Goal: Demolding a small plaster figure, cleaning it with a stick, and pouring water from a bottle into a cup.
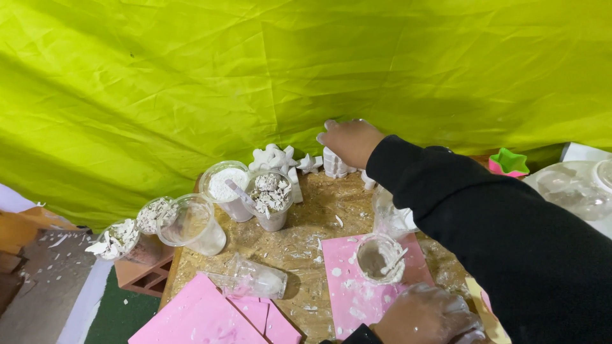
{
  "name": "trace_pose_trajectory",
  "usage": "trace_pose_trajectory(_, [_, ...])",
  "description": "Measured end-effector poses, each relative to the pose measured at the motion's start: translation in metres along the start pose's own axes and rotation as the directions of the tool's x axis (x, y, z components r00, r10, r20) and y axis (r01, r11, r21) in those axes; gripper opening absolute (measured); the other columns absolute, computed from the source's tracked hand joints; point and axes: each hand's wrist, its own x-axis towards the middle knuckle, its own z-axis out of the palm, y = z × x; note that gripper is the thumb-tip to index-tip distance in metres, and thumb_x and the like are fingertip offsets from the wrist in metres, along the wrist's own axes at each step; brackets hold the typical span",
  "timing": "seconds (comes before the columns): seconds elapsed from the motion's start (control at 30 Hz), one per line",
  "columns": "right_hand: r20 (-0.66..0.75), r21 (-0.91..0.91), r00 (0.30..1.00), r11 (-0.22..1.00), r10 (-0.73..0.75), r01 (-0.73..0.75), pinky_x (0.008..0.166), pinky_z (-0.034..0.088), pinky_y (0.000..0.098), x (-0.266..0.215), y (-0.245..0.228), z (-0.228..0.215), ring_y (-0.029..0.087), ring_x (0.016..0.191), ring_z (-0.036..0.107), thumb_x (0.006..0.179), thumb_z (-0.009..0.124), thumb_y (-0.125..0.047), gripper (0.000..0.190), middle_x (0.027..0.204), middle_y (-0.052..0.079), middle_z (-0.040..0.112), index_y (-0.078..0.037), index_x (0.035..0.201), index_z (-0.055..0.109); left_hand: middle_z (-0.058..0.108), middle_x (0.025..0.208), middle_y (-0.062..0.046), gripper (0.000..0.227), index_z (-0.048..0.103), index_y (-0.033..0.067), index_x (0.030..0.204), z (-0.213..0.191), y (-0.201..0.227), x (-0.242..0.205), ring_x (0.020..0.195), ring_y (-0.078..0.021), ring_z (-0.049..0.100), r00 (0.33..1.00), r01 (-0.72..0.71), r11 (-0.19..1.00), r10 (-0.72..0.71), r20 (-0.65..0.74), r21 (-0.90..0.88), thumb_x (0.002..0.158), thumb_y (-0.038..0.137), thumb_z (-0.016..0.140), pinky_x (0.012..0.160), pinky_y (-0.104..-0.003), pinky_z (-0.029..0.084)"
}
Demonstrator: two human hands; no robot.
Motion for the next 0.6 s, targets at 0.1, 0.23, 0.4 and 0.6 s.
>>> trace_pose_trajectory(0.1, [0.045, 0.045, 0.998, 0.998, 0.042, -0.044, 0.053, 0.051, 0.0467, -0.007, 0.007, -0.021, 0.03, 0.056, 0.057, 0.083, 0.059, 0.018, 0.026, 0.092, 0.014, 0.058, -0.007, 0.088, 0.06, 0.07, 0.111, -0.022, 0.027, 0.07, 0.0018, 0.121, 0.025, -0.022, -0.001, 0.106, -0.0413, 0.067, 0.987, -0.116, 0.992, 0.121, -0.101, 0.058, 0.107, 0.016, 0.052, 0.092, -0.054, 0.05])
trace_pose_trajectory(0.23, [0.123, 0.079, 0.989, 0.992, 0.088, -0.098, 0.06, 0.051, 0.0496, -0.047, -0.006, -0.086, 0.036, 0.075, 0.064, 0.084, 0.054, 0.008, 0.025, 0.091, 0.013, 0.059, -0.008, 0.099, 0.065, 0.068, 0.106, -0.018, 0.029, 0.068, 0.0088, 0.129, 0.045, -0.037, -0.004, 0.098, -0.0404, 0.065, 0.973, -0.12, 0.979, 0.149, -0.176, 0.167, 0.102, 0.02, 0.063, 0.081, -0.054, 0.049])
trace_pose_trajectory(0.4, [-0.033, 0.186, 0.985, 0.969, 0.172, -0.163, 0.063, 0.049, 0.0549, -0.138, -0.023, -0.143, 0.041, 0.075, 0.065, 0.085, 0.048, 0.008, 0.035, 0.085, 0.011, 0.062, -0.013, 0.103, 0.071, 0.071, 0.114, -0.015, 0.018, 0.068, 0.0081, 0.115, 0.034, -0.034, -0.006, 0.098, -0.0351, 0.067, 0.918, -0.185, 0.959, 0.246, -0.31, 0.213, 0.098, 0.007, 0.064, 0.082, -0.049, 0.051])
trace_pose_trajectory(0.6, [0.036, 0.364, 0.853, 0.788, 0.521, -0.497, 0.107, 0.048, 0.0511, -0.262, -0.042, -0.142, 0.023, 0.12, 0.064, 0.097, 0.055, -0.033, 0.036, 0.135, -0.006, 0.068, -0.026, 0.131, 0.067, 0.07, 0.103, -0.018, 0.01, 0.068, 0.0075, 0.109, 0.032, -0.035, -0.005, 0.089, -0.034, 0.067, 0.912, -0.061, 0.97, 0.15, -0.383, 0.235, 0.101, 0.014, 0.068, 0.079, -0.047, 0.056])
